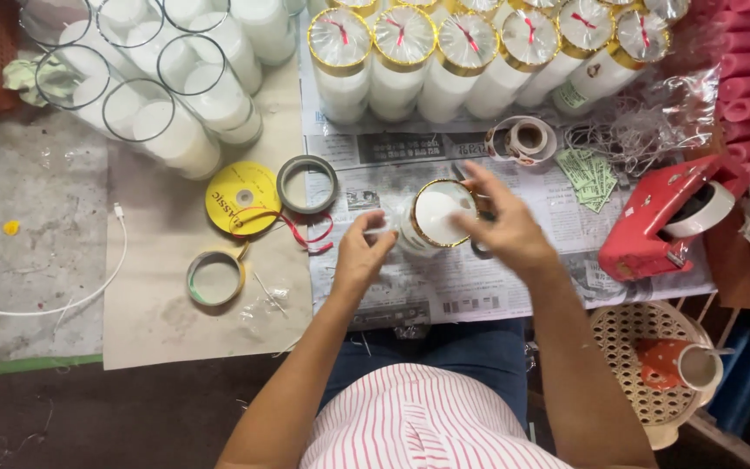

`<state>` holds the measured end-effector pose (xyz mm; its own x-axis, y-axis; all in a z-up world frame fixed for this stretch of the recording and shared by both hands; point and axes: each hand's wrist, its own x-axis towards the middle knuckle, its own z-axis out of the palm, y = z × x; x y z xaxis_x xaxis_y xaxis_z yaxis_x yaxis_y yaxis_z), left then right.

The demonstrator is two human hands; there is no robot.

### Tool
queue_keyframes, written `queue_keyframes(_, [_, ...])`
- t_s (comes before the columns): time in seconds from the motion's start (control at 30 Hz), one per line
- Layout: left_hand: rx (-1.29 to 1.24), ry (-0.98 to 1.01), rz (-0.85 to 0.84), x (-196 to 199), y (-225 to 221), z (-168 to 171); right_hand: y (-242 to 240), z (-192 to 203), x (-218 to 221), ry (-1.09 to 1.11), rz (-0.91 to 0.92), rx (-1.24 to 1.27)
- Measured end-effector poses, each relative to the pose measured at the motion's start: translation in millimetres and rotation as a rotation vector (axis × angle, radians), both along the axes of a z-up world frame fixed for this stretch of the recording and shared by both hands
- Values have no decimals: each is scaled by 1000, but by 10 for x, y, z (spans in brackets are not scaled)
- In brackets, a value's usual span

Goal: The person is decorating and labeling glass candle containers by applying gold labels, red ribbons, and securing them with tape.

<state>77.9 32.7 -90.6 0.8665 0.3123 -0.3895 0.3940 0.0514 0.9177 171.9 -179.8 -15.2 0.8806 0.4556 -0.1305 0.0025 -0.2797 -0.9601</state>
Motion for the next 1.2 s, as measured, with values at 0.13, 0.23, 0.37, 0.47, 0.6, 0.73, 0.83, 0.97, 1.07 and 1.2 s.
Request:
queue_keyframes(0.13, [-95, -53, 54, 59, -161, -545, -187, -692, 185, 70, -205, 118])
queue_keyframes(0.23, [4, -75, 110, 123, -207, -614, -205, -1362, 300, -55, -39, -4])
queue_keyframes(0.37, [-125, -149, 127, 162, -182, -514, -109, -1422, 357, -37, -102, -200])
queue_keyframes(0.47, [-289, -228, 91, 250, -82, -460, -91, -1275, 357, 127, -171, -52])
queue_keyframes(0.6, [-492, -369, 31, 435, 51, -99, -194, -860, 392, 343, -291, 352])
queue_keyframes(0.73, [-601, -476, -36, 627, 143, 388, -233, -201, 299, 259, -206, 511])
queue_keyframes(0.83, [-549, -530, -72, 667, 253, 639, -172, 22, 202, 305, -176, 569])
queue_keyframes(0.97, [-522, -495, -48, 597, 449, 718, -144, 88, 135, 335, -167, 583])
queue_keyframes(1.07, [-503, -495, -38, 555, 544, 903, -190, 231, 134, 346, -182, 644])
queue_keyframes(1.2, [-81, -689, -42, 327, 503, 1559, -225, 737, 44, -172, -194, 441])
